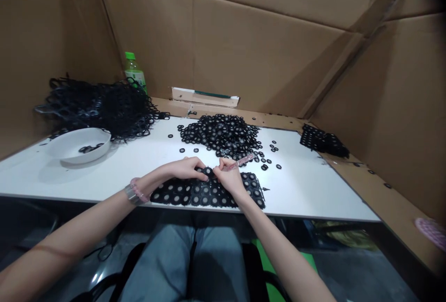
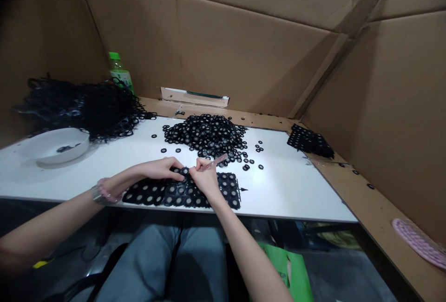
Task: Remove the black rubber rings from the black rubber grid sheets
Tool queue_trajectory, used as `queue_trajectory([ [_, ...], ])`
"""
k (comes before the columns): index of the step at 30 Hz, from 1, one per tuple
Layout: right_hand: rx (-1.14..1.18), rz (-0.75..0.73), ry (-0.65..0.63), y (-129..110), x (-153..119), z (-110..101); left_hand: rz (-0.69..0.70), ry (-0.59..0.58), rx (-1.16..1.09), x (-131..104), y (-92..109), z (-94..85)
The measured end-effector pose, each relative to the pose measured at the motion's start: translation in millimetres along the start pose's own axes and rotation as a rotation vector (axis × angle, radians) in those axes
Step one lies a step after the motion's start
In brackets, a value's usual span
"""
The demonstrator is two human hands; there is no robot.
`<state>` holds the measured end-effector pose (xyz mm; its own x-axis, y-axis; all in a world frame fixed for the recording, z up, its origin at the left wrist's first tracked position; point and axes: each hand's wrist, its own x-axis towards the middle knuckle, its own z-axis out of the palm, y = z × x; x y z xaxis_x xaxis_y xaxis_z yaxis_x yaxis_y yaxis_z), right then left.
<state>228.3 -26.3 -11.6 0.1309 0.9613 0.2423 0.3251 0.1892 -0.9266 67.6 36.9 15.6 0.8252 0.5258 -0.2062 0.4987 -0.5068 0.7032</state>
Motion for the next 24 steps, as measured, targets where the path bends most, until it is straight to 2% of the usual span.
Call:
queue_trajectory([
  [5,0.007,-0.002,-0.02,-3,-1,1,0.003,0.056,-0.014,-2,-3,5.0],
  [11,-0.192,-0.156,-0.019,-1,-3,6,0.025,0.099,-0.091,-2,-5,8.1],
  [15,-0.205,-0.182,-0.019,3,-1,7,0.031,0.095,-0.132,-2,-8,8.8],
  [17,-0.147,-0.142,-0.015,3,0,5,0.025,0.084,-0.139,-3,-6,8.1],
  [21,0.086,0.038,-0.013,2,3,1,-0.014,0.043,-0.093,-6,7,5.8],
  [24,0.193,0.074,0.049,0,4,-1,-0.046,0.064,-0.002,-7,13,5.0],
])
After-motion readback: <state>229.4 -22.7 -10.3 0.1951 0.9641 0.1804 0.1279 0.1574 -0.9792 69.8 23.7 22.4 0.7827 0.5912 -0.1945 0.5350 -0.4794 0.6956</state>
